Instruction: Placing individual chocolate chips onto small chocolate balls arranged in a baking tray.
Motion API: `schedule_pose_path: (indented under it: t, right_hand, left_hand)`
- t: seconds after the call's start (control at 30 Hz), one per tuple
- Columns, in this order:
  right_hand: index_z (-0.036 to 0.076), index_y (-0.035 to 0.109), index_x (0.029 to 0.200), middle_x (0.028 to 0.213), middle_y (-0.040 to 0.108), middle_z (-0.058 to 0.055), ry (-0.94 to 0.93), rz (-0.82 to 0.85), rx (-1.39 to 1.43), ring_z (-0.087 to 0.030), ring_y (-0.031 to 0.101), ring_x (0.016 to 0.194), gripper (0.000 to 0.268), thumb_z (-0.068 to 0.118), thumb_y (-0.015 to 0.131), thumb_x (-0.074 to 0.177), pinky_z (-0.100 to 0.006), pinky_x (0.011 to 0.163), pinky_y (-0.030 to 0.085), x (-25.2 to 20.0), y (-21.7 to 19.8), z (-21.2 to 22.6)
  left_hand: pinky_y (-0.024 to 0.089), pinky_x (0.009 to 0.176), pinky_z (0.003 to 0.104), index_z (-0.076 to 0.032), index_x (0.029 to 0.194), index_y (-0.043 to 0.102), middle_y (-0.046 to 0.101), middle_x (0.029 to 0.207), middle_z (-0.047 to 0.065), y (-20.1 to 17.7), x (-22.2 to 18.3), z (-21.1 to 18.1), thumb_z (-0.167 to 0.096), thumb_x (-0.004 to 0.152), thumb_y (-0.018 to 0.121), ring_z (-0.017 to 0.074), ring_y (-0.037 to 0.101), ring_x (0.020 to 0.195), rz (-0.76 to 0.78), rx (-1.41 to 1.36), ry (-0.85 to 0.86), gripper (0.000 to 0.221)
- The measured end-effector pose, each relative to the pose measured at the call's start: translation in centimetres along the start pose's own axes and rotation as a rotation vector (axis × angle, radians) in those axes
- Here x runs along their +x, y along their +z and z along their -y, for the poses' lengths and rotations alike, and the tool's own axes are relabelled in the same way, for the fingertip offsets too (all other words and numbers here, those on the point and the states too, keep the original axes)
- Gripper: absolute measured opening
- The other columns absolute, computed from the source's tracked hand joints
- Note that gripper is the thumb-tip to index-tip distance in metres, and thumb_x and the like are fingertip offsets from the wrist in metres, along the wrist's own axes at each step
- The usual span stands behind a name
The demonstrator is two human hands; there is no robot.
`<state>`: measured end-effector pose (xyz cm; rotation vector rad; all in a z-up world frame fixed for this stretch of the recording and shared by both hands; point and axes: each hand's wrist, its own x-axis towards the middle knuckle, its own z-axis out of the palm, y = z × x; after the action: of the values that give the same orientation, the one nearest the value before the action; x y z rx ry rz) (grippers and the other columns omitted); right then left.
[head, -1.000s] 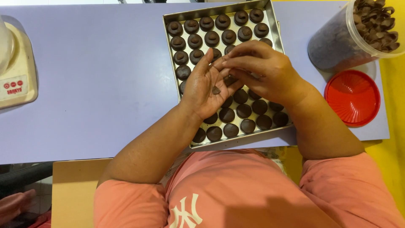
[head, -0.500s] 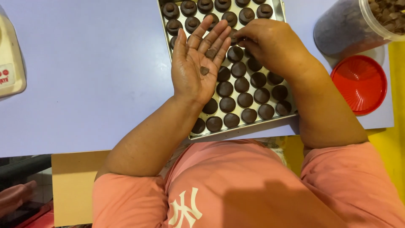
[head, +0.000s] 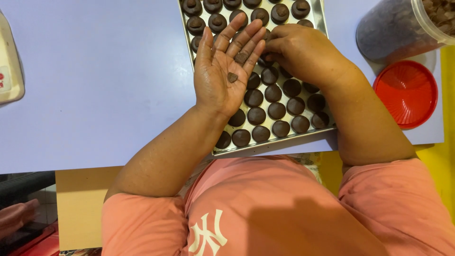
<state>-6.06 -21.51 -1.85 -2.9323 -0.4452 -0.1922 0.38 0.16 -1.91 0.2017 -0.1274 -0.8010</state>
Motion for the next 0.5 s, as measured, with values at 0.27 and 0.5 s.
schedule_pose_path:
  t: [0.27,0.5]
  right_hand:
    - [0.014,0.075,0.107,0.089,0.064,-0.005,0.093,-0.05,-0.082,-0.033,0.065,0.084,0.007,0.015,0.068,0.105,-0.047,0.059,0.05,-0.2,-0.9,0.2]
    - [0.009,0.073,0.1,0.093,0.069,-0.007,0.047,0.014,-0.032,-0.036,0.066,0.086,0.012,0.017,0.065,0.106,-0.049,0.066,0.052,0.0,-0.5,0.3]
  left_hand:
    - [0.044,0.119,0.049,0.006,0.137,0.058,0.058,0.138,0.033,0.3,-0.2,0.0,-0.043,0.11,0.052,0.0428,0.054,0.135,0.025,0.013,0.011,0.057]
    - [0.046,0.117,0.05,0.006,0.137,0.058,0.06,0.136,0.033,0.7,-0.2,-0.1,-0.043,0.107,0.054,0.0426,0.057,0.132,-0.039,0.017,-0.02,0.057]
